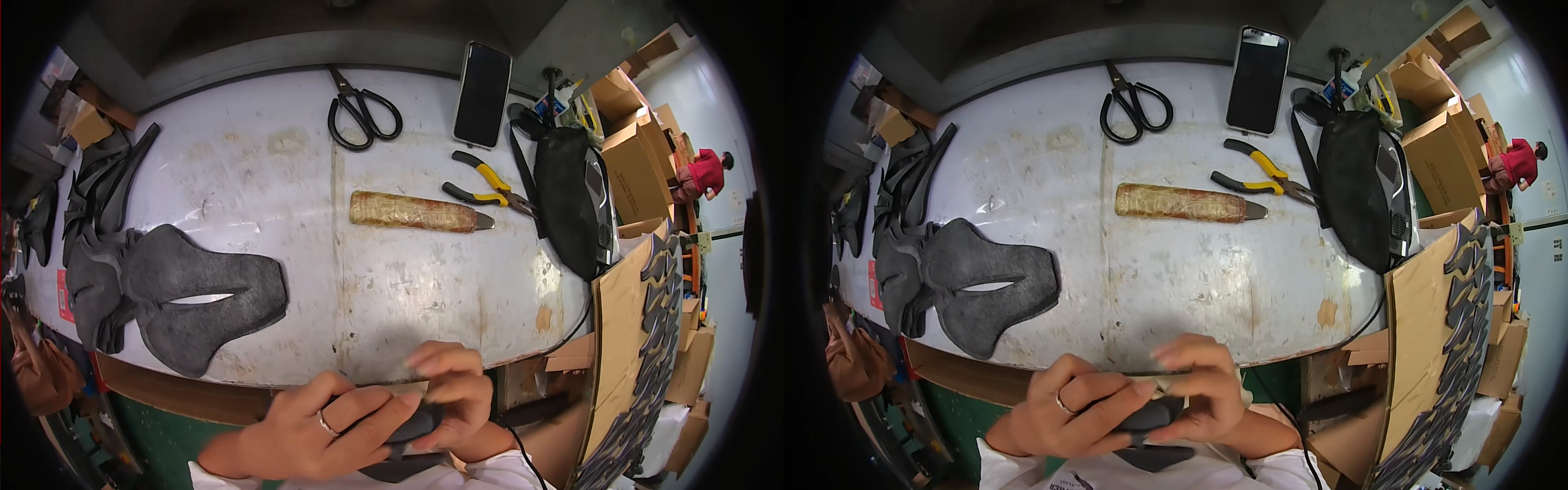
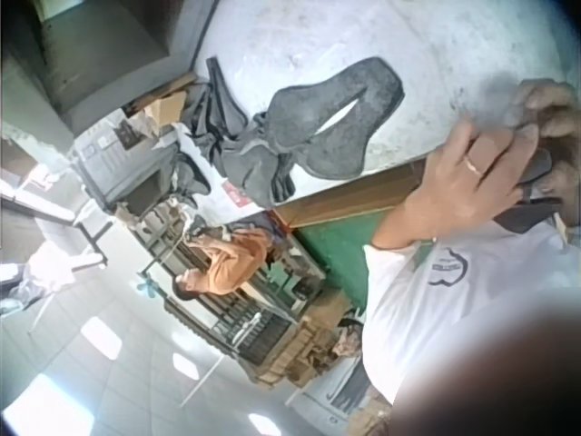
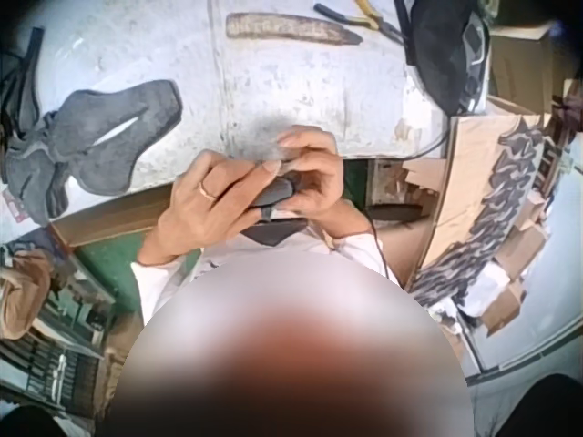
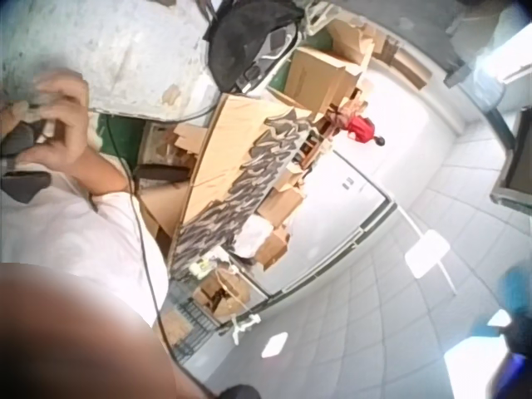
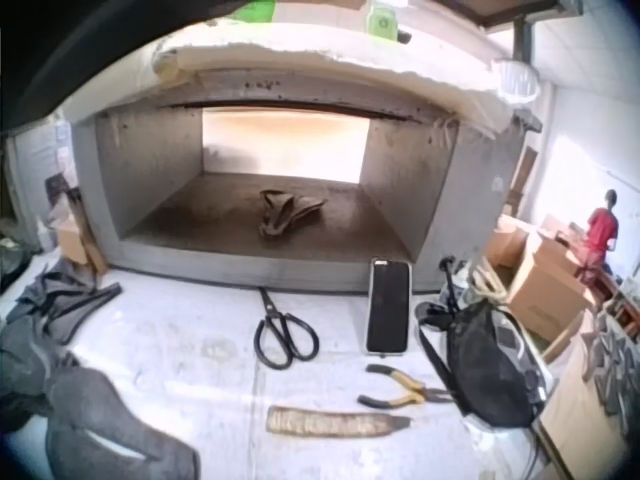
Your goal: Inspecting and aligning the components of bicycle saddles on a factory workbench.
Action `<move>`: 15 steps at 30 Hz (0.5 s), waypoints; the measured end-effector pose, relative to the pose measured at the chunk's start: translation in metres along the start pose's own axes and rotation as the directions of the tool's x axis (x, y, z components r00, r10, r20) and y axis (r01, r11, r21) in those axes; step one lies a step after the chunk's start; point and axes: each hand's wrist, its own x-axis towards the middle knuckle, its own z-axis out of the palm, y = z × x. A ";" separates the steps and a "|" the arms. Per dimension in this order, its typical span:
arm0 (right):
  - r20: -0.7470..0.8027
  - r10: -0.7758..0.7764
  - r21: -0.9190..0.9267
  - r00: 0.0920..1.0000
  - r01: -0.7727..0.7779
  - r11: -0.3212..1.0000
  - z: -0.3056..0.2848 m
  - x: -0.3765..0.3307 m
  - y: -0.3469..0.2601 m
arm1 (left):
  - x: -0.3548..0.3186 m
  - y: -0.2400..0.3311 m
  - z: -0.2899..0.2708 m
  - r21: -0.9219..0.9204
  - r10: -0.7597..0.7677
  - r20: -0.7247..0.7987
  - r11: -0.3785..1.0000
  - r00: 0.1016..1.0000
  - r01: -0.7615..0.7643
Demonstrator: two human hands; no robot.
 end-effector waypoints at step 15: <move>-0.392 0.270 0.020 0.880 -0.285 0.958 0.010 -0.015 -0.014 | -0.011 -0.008 0.006 -0.672 -0.556 -0.103 0.651 0.825 0.354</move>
